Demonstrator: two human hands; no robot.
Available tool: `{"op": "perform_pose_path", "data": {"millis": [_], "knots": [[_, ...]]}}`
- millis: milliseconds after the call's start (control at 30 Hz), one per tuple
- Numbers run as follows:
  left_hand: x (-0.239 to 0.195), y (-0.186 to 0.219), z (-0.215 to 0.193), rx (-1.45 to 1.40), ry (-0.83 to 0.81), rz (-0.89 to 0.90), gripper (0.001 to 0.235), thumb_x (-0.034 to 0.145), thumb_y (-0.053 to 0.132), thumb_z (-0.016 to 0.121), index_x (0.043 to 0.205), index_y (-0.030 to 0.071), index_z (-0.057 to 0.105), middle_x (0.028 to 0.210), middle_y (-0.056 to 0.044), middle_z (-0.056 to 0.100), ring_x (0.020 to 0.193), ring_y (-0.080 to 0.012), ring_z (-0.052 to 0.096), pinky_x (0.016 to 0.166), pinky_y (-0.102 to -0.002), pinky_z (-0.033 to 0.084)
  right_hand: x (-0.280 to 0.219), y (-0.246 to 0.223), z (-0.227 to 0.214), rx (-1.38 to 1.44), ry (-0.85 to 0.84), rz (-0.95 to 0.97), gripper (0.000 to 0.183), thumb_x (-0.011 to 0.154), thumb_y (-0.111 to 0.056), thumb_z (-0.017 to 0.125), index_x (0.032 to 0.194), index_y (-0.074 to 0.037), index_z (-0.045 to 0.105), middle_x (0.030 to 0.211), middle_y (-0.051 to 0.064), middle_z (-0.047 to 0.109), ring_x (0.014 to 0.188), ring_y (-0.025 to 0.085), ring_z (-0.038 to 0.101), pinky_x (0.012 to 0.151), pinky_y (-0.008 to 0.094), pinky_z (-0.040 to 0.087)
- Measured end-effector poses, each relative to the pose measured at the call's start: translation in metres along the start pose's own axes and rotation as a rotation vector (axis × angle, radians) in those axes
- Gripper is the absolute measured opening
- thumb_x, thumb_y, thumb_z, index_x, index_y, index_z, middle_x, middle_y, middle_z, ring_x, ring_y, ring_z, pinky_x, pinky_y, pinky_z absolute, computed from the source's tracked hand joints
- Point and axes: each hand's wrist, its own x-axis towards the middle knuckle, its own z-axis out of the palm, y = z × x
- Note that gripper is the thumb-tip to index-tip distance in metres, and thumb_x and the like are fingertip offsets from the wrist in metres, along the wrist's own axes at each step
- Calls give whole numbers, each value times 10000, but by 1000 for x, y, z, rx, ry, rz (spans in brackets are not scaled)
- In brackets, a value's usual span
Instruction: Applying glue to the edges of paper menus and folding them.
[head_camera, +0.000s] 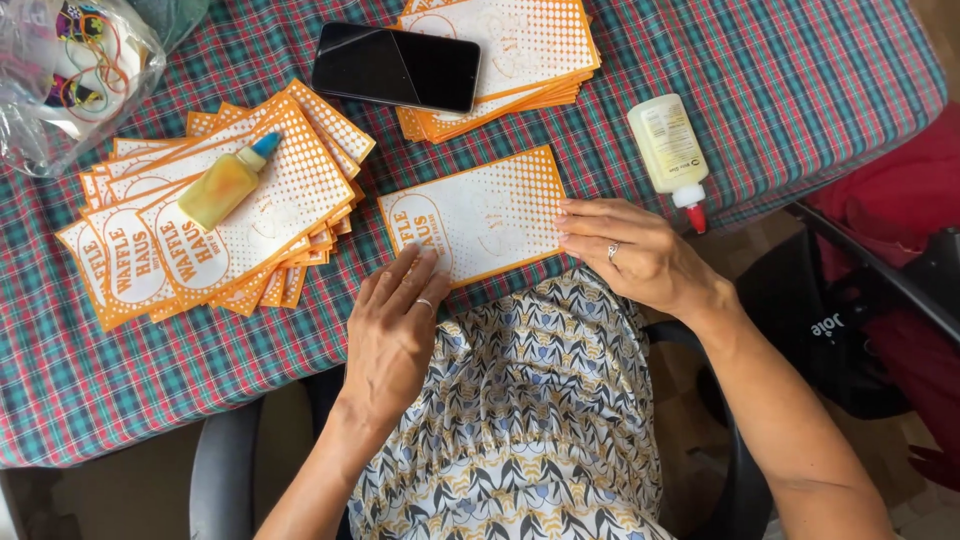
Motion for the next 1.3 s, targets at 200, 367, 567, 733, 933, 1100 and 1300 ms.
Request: {"op": "perform_pose_path", "data": {"millis": [200, 367, 567, 733, 933, 1100, 1300], "knots": [[-8, -6, 9, -10, 50, 7, 100, 933, -7, 706, 988, 7, 789, 1099, -187, 777, 1177, -381, 696, 923, -451, 567, -3, 1, 2, -15, -14, 29, 104, 893, 100, 733, 961, 44, 788, 1055, 167, 779, 1106, 362, 727, 942, 450, 607], [-10, -5, 11, -10, 74, -1, 104, 950, 0, 695, 991, 10, 790, 1099, -176, 778, 1175, -379, 696, 912, -451, 573, -3, 1, 2, -15, -25, 41, 107, 889, 99, 734, 961, 41, 788, 1059, 167, 781, 1115, 360, 726, 956, 455, 607], [-11, -3, 11, -30, 106, 12, 122, 966, -12, 665, 996, -2, 782, 1085, -173, 777, 1138, -393, 706, 874, -448, 583, -2, -1, 3, -13, 3, 42, 93, 885, 103, 736, 943, 48, 784, 1032, 170, 780, 1085, 368, 735, 931, 458, 617], [-13, -4, 12, -19, 129, 27, 121, 968, -13, 665, 997, -3, 782, 1079, -168, 775, 1121, -390, 712, 865, -442, 589, 0, -2, 4, -7, 15, 50, 91, 885, 106, 735, 944, 53, 780, 1031, 176, 777, 1083, 378, 735, 924, 462, 619], [-12, -3, 9, -146, 122, -43, 85, 945, -3, 718, 997, -18, 783, 1088, -169, 778, 1129, -399, 706, 856, -436, 592, 2, -5, 4, -3, 21, 53, 93, 884, 119, 724, 932, 59, 774, 996, 178, 771, 1062, 392, 739, 906, 469, 620], [-17, -7, 17, -212, 141, -103, 67, 941, 22, 736, 977, -2, 788, 1090, -145, 784, 1134, -372, 710, 857, -423, 596, 0, -3, 5, 3, 22, 57, 104, 883, 120, 720, 941, 55, 777, 998, 180, 771, 1062, 394, 739, 903, 470, 619], [-19, -5, 19, -197, 168, -99, 59, 930, 16, 751, 966, 2, 796, 1082, -142, 789, 1126, -366, 717, 864, -419, 602, 2, -4, 5, 19, 20, 71, 96, 888, 114, 723, 943, 58, 776, 994, 179, 768, 1051, 391, 740, 898, 468, 612]]}}
